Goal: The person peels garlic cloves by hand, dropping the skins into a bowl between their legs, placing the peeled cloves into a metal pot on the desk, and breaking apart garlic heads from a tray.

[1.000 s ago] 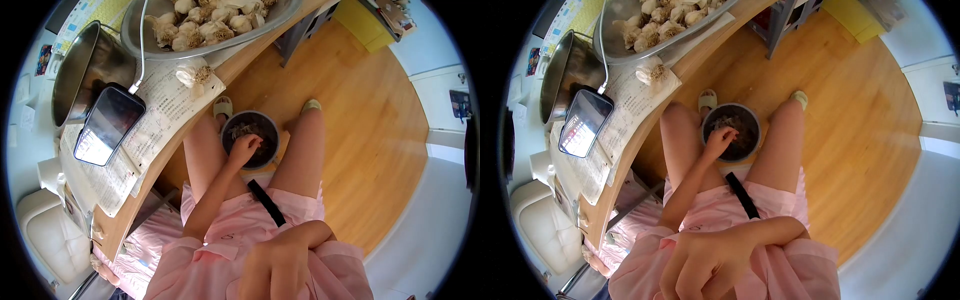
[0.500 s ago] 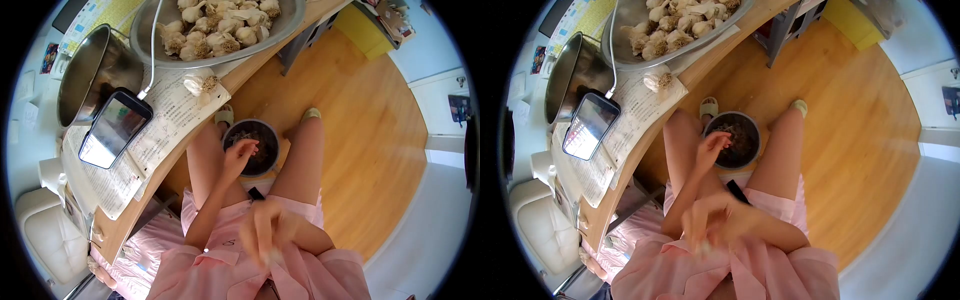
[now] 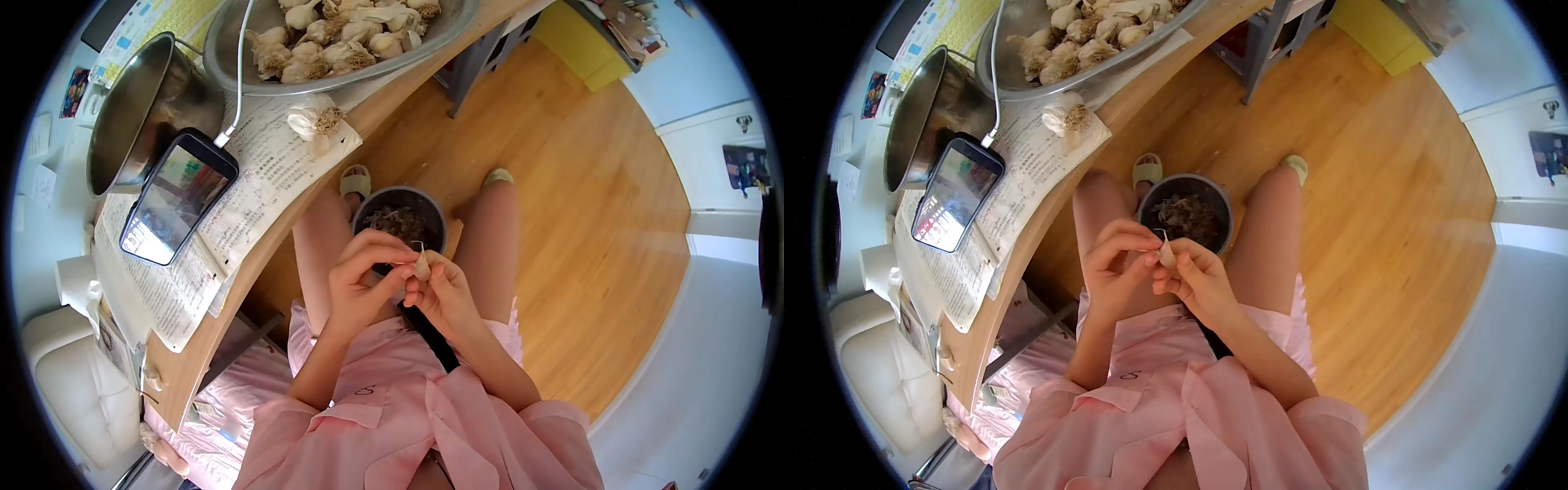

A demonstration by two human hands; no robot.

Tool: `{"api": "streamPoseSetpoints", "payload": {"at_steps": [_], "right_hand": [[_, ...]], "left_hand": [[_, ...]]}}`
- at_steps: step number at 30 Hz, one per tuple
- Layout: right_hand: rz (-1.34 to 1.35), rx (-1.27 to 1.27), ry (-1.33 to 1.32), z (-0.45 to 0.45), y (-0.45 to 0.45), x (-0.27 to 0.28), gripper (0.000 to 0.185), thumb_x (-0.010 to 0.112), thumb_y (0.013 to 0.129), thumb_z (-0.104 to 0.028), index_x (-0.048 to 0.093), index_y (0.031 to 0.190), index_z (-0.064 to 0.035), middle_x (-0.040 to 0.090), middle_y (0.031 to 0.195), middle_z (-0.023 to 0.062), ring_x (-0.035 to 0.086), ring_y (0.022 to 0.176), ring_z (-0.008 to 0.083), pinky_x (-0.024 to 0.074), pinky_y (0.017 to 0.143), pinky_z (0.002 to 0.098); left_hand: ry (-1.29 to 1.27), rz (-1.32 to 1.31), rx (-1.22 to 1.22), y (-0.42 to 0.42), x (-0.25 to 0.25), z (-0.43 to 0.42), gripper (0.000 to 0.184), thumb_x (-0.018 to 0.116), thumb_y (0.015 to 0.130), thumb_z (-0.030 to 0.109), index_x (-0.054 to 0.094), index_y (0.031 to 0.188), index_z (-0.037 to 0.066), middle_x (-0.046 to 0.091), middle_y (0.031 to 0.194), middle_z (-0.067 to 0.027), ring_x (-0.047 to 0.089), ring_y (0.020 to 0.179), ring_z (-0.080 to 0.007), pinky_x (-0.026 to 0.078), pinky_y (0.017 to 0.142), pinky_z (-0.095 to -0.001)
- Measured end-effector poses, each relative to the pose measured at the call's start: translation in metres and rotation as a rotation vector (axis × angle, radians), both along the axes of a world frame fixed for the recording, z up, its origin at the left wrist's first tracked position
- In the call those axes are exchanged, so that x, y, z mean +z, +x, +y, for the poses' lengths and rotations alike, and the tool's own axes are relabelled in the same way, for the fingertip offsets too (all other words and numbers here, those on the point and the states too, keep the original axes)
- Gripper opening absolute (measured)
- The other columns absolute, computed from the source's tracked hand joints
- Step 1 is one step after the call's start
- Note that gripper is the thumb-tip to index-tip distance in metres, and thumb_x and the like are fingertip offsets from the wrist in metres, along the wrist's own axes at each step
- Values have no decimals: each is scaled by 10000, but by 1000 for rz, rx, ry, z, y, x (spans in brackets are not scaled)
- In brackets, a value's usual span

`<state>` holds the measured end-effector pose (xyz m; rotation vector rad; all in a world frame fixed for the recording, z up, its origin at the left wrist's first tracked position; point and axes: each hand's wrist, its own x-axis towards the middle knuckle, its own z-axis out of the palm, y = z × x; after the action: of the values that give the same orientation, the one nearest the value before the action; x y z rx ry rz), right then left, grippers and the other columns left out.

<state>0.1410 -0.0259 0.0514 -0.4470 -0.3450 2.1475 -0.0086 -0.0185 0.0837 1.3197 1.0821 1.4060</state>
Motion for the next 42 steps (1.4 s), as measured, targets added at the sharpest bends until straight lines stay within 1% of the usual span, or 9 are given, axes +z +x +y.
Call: {"api": "streamPoseSetpoints", "payload": {"at_steps": [8,17,20,24,28,31,34,40,42], "right_hand": [[-445,-29,199,3,7,6,273,573,909,-163,563,1111,21,635,1006,107,632,838,163,524,757,277],[-460,-380,-116,4,-11,-14,347,574,911,-209,544,1164,26,622,1011,98,607,913,146,509,771,263],[-491,-518,-113,31,21,-32,316,576,911,-198,555,1139,20,628,977,104,618,876,150,514,748,254],[-610,-341,-8,32,34,-21,263,580,906,-162,568,1102,13,636,937,113,627,830,152,523,733,254],[-617,-251,15,28,35,-20,229,583,900,-133,575,1078,10,637,913,112,631,806,154,527,732,257],[-649,-226,48,25,33,-20,210,585,897,-126,578,1052,16,635,902,107,632,794,153,525,734,252],[-713,-212,138,25,30,-16,189,587,893,-106,575,1029,25,633,897,104,629,799,150,520,741,247],[-727,-175,252,23,33,-22,179,596,876,-46,564,1032,37,636,906,106,623,832,141,510,762,246],[-734,-133,265,23,36,-22,178,599,872,-37,565,1029,39,637,906,105,622,837,138,508,762,244]], "left_hand": [[156,342,85,-3,1,-7,112,692,725,-13,677,825,33,615,850,-71,591,779,-187,473,679,-274],[38,304,166,5,-37,-6,77,671,752,-9,658,826,8,605,847,-74,591,744,-189,473,644,-261],[-40,104,298,2,-62,-5,91,661,771,-11,652,862,-9,596,858,-88,591,728,-183,469,638,-263],[-158,510,91,2,-121,27,129,593,835,14,641,952,-17,594,906,-110,595,696,-218,489,658,-291],[-267,711,86,10,-200,42,172,546,854,19,615,1003,-34,598,977,-134,607,835,-292,494,753,-333],[-116,752,110,15,-217,46,193,512,879,40,607,1034,-23,614,994,-145,600,916,-296,488,793,-345],[-189,679,63,15,-202,43,207,509,896,83,597,1058,-11,638,983,-152,623,920,-267,493,784,-323],[-389,-219,-51,18,-109,17,167,559,883,117,613,985,-4,650,866,-81,630,756,-155,492,681,-237],[-287,-28,-88,16,-87,5,138,571,875,110,616,948,1,632,826,-67,609,719,-146,482,639,-233]]}}
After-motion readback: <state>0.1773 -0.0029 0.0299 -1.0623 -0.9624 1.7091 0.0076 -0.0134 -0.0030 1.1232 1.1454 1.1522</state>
